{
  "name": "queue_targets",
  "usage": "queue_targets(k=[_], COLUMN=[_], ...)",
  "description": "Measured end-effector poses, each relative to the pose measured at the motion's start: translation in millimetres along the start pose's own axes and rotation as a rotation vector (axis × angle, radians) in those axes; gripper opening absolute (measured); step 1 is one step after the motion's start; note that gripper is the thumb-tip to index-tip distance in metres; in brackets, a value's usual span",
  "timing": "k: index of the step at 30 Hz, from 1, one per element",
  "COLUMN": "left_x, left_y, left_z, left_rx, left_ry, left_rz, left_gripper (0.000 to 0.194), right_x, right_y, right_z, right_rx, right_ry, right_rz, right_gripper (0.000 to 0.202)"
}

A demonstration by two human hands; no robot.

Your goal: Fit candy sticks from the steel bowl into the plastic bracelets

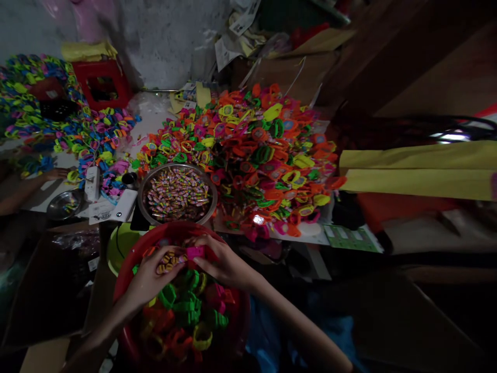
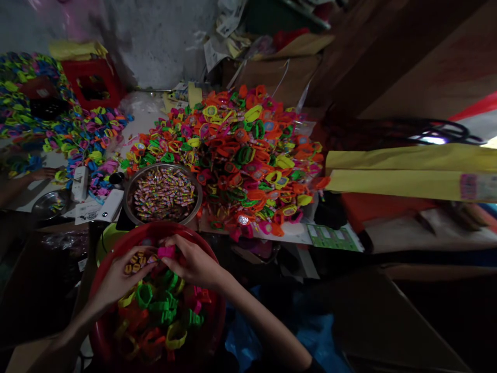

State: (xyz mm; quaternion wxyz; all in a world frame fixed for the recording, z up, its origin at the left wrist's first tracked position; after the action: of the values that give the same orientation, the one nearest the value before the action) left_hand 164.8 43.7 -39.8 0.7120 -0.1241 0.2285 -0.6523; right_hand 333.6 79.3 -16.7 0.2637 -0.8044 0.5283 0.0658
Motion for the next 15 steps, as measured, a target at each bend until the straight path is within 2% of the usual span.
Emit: queue_targets(k=[4,8,12,15], left_x=[0,-2,-4,-4], left_y=[-2.2,-6.1,-7.7,-5.4], left_z=[4,10,9,5], left_rx=[0.022,0.022,-0.014,-0.042], left_ry=[-0.013,0.034,0.064,0.046], left_rz=[0.009,0.04,0.079,0.055], left_gripper=[0.019,0.017,0.015,0.016], right_x=[2,0,-3,-6], right_y=[-1,1,4,5], right_z=[-1,-5,-10,-16], right_rx=[-0.084,-0.005,0.167,0.299], right_ry=[0.05,0.04,-0.109,-0.258], right_rz=[-0.006,-0.044,-0.058,-0.035], right_gripper=[0.014,0.015,0.015,0.018])
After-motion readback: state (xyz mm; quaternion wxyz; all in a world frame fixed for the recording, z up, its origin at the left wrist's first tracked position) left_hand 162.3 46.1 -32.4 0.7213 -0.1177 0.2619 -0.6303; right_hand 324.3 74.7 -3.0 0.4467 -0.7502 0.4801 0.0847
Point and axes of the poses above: each hand's wrist, its own x-axis away from the middle knuckle, its own y-axis out of the palm, z = x × y, the point moved 5 cm from there along -x, towards the middle knuckle, and after that the axes turned 15 degrees about z, right-handed, at the moved point
